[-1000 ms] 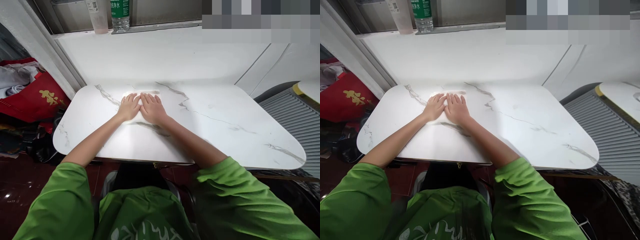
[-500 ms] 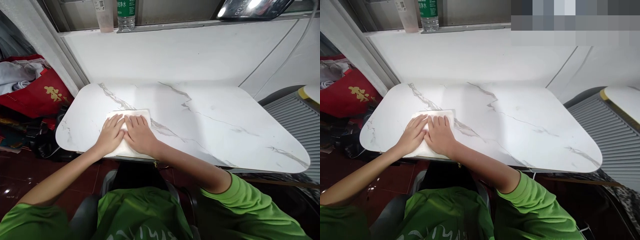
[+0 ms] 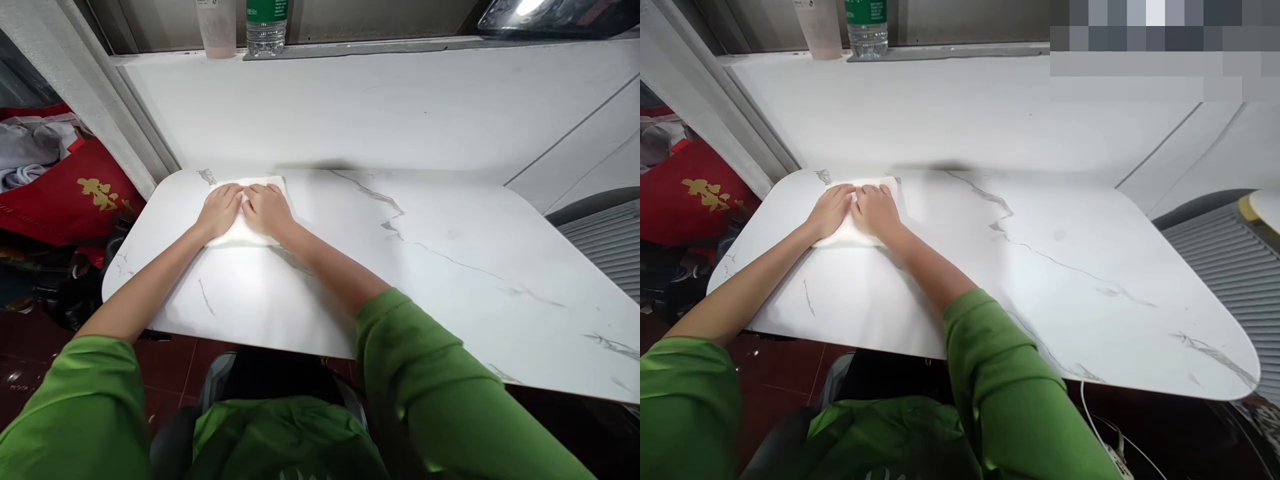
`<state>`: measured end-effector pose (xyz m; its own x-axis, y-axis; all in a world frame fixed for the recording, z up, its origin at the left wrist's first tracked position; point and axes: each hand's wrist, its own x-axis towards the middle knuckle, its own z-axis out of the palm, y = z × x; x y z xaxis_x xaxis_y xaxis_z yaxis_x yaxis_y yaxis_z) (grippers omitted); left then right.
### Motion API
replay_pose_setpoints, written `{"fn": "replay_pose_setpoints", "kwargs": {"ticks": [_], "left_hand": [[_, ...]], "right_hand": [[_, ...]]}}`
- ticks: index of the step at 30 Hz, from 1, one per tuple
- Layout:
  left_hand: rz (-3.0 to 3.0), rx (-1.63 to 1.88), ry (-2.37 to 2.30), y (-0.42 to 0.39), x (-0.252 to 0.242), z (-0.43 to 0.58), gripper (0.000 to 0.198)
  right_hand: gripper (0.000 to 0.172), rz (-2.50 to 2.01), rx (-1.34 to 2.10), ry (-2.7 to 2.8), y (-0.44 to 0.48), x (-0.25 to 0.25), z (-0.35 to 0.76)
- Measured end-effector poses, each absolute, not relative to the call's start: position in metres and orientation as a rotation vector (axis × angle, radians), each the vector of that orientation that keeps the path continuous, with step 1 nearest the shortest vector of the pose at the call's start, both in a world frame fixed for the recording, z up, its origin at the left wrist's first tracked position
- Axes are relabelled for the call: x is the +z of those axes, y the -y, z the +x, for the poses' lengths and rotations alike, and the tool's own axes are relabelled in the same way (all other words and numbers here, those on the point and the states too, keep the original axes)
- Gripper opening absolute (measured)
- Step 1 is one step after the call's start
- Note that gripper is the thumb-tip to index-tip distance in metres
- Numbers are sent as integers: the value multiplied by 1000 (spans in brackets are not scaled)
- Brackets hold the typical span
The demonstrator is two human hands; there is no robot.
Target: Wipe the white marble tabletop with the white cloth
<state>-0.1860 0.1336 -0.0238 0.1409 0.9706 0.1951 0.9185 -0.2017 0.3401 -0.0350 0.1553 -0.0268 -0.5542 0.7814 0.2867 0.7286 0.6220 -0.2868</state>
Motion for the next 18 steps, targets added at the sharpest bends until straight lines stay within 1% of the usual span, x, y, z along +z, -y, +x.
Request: {"fn": "replay_pose_setpoints", "kwargs": {"ticks": [4,8,15,18], "left_hand": [[2211,548,-1931,-181,-22,-188,47],[2184,533,-1959,-213,-21,-187,47],[2174,494,-1953,-238,-23,-190,49],[2210,511,-1929,-241,-28,-193,49]], "right_hand": [[41,-1323,91,2359,-194,-26,-45],[41,-1430,67,2336,-220,-25,-48],[40,-1412,85,2292,-246,-32,-50],[43,-1391,99,2291,-244,-35,-49]]}}
